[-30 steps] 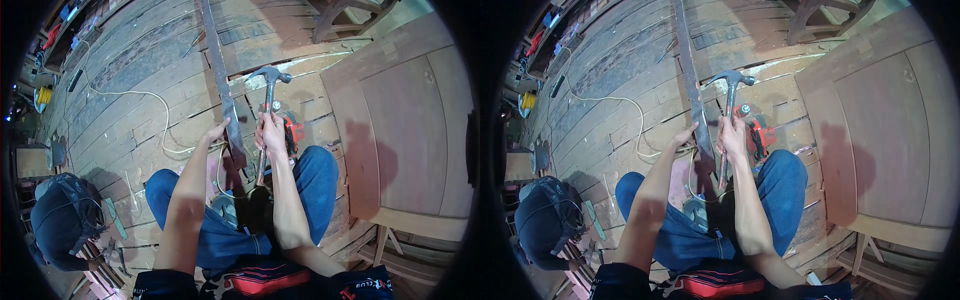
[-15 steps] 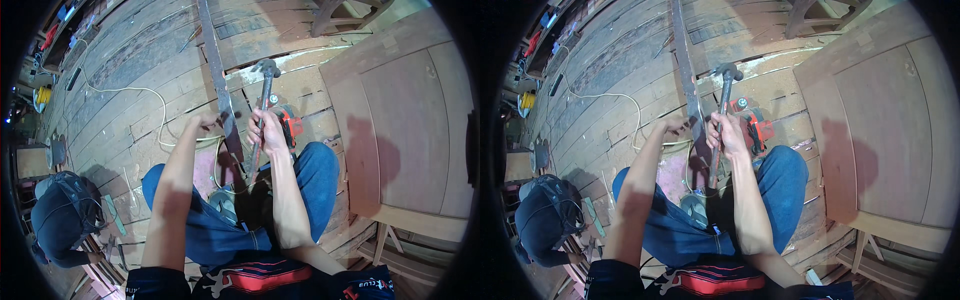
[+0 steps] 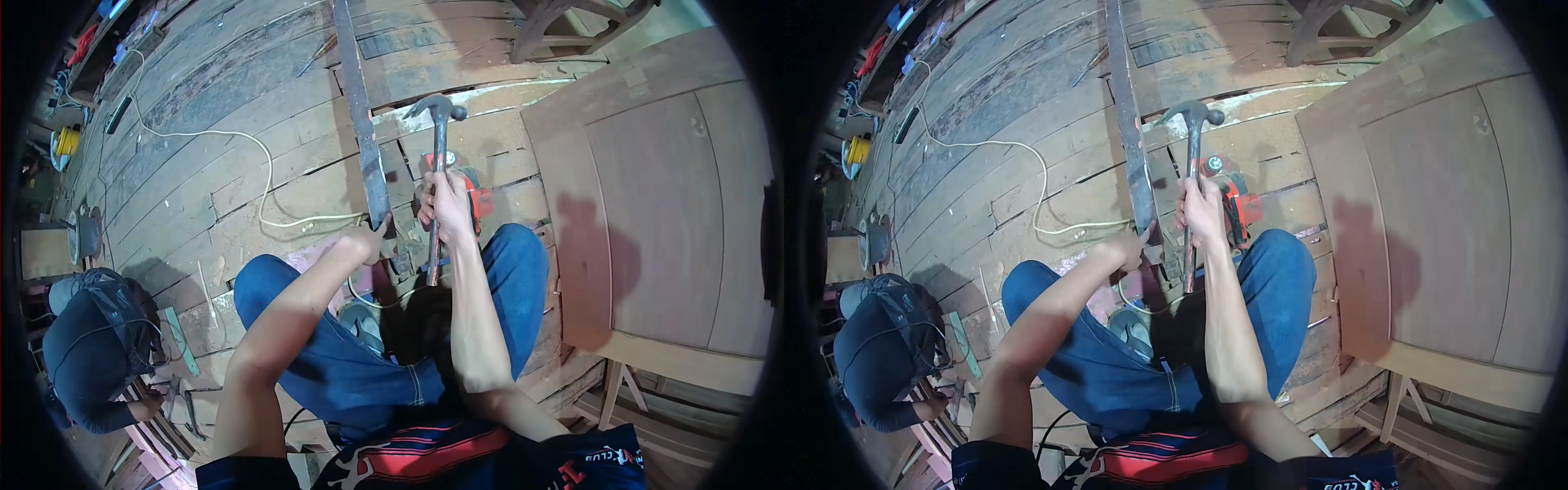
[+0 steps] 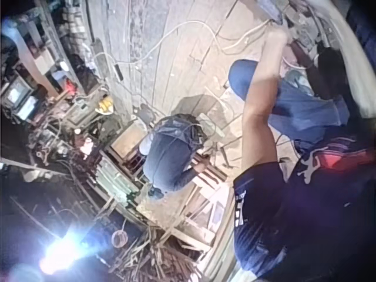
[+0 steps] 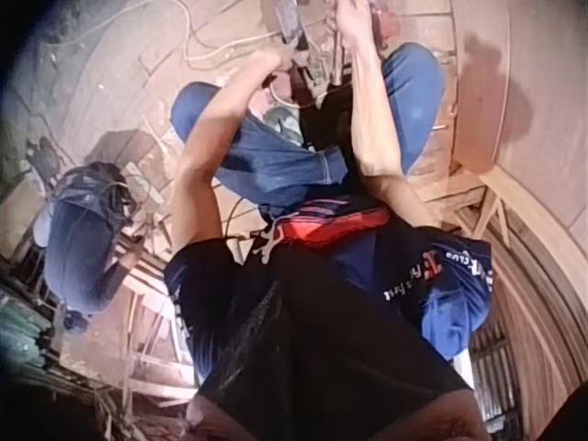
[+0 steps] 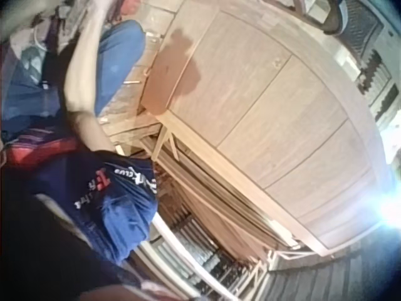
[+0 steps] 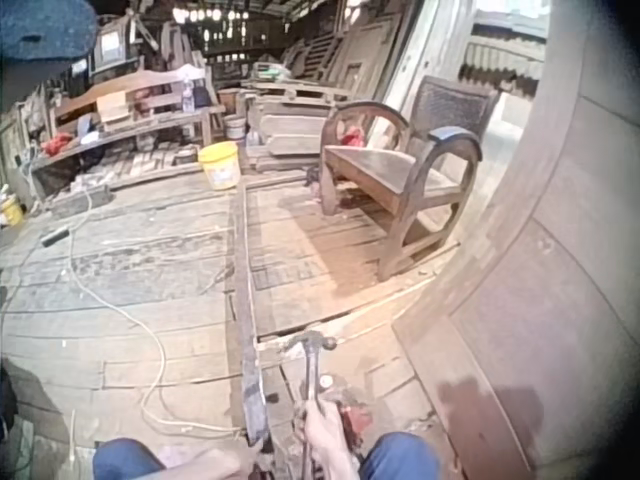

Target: Hammering and adjusting a metal strip onto wooden floorboards.

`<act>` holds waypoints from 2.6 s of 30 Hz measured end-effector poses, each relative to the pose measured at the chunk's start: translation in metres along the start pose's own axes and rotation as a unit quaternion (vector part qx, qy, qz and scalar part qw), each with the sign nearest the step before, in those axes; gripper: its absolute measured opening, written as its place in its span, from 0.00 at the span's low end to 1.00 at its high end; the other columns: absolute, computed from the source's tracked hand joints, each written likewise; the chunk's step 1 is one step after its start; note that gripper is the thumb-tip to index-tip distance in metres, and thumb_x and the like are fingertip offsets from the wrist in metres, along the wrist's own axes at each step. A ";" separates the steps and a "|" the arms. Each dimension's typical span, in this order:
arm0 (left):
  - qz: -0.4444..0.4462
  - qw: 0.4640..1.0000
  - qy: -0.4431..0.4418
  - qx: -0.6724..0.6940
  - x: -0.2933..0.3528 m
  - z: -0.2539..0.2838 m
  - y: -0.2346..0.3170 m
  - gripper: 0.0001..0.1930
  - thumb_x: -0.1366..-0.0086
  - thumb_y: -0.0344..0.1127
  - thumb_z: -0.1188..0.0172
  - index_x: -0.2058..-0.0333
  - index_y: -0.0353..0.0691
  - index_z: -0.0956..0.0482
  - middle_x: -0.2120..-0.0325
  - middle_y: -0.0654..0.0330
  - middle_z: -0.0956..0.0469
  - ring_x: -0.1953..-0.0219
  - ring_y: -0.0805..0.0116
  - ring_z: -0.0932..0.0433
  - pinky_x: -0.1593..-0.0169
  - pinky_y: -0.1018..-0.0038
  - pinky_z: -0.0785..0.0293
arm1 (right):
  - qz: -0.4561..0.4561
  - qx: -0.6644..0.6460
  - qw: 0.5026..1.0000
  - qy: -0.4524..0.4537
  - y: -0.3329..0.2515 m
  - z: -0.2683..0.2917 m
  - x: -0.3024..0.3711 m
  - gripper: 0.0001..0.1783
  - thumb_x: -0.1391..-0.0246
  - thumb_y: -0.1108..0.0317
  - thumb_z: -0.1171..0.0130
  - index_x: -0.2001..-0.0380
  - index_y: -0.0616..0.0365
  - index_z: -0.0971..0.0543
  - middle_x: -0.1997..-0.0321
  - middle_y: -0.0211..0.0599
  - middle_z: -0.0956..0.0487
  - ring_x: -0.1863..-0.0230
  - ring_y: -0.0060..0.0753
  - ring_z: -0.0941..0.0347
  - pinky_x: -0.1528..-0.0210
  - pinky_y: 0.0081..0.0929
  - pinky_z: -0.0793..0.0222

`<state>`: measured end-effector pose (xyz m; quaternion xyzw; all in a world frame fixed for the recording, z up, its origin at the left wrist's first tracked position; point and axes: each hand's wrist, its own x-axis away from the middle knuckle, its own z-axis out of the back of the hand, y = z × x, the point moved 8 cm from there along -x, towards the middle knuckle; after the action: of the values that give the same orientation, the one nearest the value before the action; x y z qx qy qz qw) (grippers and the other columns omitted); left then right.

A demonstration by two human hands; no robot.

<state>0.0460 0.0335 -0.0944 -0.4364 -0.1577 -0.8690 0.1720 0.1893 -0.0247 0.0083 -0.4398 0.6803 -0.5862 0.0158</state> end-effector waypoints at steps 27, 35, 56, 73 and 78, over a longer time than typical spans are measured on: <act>-0.033 0.945 0.216 0.241 -0.014 0.160 -0.101 0.27 0.34 0.41 0.54 0.38 0.38 0.41 0.39 0.47 0.39 0.36 0.53 0.42 0.34 0.64 0.46 | 0.109 0.698 0.708 -0.001 0.064 -0.013 0.052 0.10 0.46 0.70 0.53 0.67 0.69 0.30 0.71 0.67 0.24 0.64 0.66 0.25 0.61 0.54 0.29; -0.082 0.951 0.274 0.115 -0.074 0.128 -0.110 0.26 0.33 0.42 0.54 0.36 0.53 0.42 0.35 0.52 0.46 0.35 0.53 0.45 0.33 0.53 0.55 | 0.073 0.632 0.771 -0.037 0.075 0.002 0.039 0.15 0.47 0.67 0.49 0.64 0.71 0.31 0.69 0.70 0.24 0.62 0.68 0.26 0.58 0.56 0.31; 0.011 0.965 0.247 0.084 -0.085 0.127 -0.111 0.31 0.34 0.57 0.55 0.36 0.81 0.56 0.31 0.83 0.69 0.34 0.39 0.53 0.37 0.44 0.48 | 0.138 0.618 0.774 -0.029 0.080 0.001 0.043 0.15 0.42 0.66 0.52 0.67 0.73 0.35 0.79 0.69 0.27 0.70 0.68 0.27 0.69 0.57 0.31; -0.019 0.956 0.268 0.119 -0.106 0.121 -0.120 0.32 0.35 0.57 0.53 0.36 0.80 0.56 0.32 0.83 0.68 0.34 0.33 0.56 0.35 0.41 0.52 | 0.091 0.640 0.762 -0.035 0.058 -0.007 0.040 0.18 0.44 0.65 0.51 0.67 0.77 0.30 0.76 0.71 0.26 0.68 0.69 0.26 0.64 0.54 0.30; 0.009 0.966 0.228 0.122 -0.086 0.139 -0.099 0.33 0.35 0.52 0.51 0.36 0.81 0.55 0.31 0.82 0.69 0.34 0.33 0.57 0.35 0.40 0.53 | 0.094 0.635 0.766 -0.029 0.046 0.004 0.047 0.19 0.45 0.65 0.50 0.65 0.77 0.29 0.76 0.69 0.25 0.69 0.68 0.26 0.63 0.54 0.29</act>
<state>0.1487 0.1941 -0.0973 -0.2042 -0.2149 -0.9181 0.2632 0.1361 -0.0603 -0.0066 -0.2801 0.1897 -0.8667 0.3666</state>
